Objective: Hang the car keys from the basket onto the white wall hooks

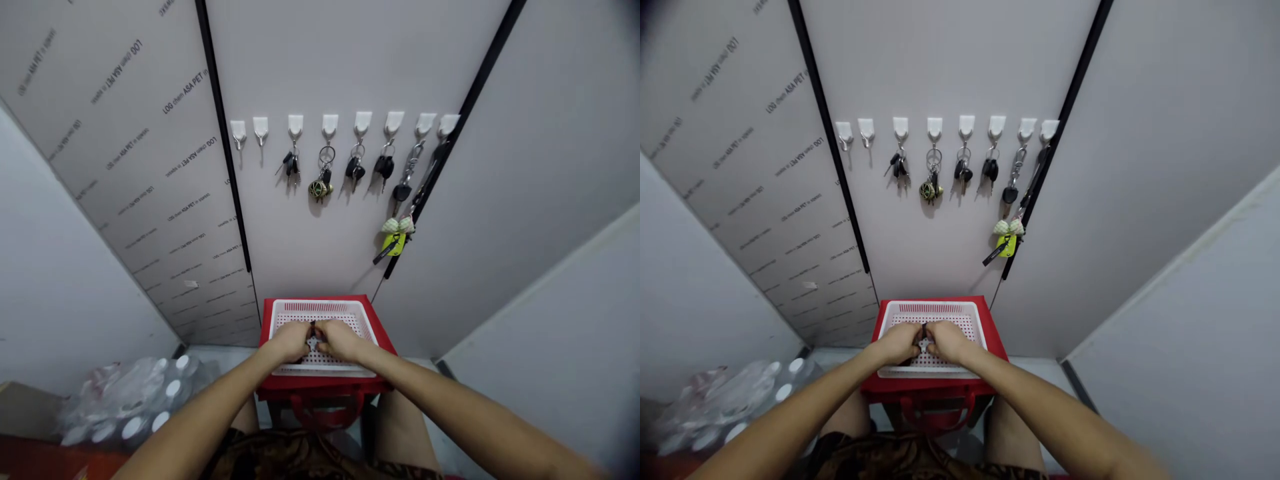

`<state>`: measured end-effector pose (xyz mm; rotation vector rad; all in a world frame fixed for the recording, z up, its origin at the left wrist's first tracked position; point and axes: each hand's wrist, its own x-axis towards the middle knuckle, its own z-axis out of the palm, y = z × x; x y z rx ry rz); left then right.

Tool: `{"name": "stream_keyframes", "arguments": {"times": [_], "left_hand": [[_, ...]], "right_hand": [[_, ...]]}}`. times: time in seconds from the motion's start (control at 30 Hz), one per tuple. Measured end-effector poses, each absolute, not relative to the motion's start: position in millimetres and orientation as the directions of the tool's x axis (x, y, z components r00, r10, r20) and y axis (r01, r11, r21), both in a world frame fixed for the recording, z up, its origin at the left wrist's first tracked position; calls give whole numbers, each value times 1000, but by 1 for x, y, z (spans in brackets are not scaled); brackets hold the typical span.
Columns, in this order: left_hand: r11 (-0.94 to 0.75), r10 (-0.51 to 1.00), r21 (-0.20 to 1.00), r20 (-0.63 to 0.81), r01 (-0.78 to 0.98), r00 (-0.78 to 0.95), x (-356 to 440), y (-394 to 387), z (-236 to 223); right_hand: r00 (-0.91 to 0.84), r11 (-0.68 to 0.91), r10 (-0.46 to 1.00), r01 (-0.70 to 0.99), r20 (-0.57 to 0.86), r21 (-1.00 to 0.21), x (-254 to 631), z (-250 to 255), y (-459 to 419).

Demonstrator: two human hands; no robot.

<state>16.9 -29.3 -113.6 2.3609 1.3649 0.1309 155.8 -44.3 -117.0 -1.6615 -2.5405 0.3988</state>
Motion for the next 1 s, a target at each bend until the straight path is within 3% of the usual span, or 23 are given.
{"name": "stream_keyframes", "arguments": {"times": [0.13,0.37,0.5,0.67,0.73,0.87,0.93,1.0], "left_hand": [[-362,902,375,-89,854,421,14,-23,-118],[-297,933,442,-56,847,356,21,-20,-124],[-247,951,451,-56,858,304,26,-20,-125],[-205,958,460,-89,864,274,24,-18,-128],[-198,956,500,-91,843,278,22,-16,-129],[-178,930,751,-83,636,358,16,-11,-118],[-139,889,911,-59,389,454,12,-8,-101],[-108,847,986,23,129,532,8,-5,-78]], "right_hand": [[-308,304,951,910,34,-282,161,-120,-37],[-173,167,985,945,3,-280,158,-124,-27],[-129,152,987,933,91,-326,154,-124,-25],[-149,144,989,941,7,-307,156,-124,-26],[-200,175,979,919,-34,-354,159,-118,-25],[-264,116,952,777,-153,-619,162,-86,-19],[-293,85,945,652,-147,-754,158,-60,-14],[-320,111,944,533,-79,-839,149,-30,-7]]}}
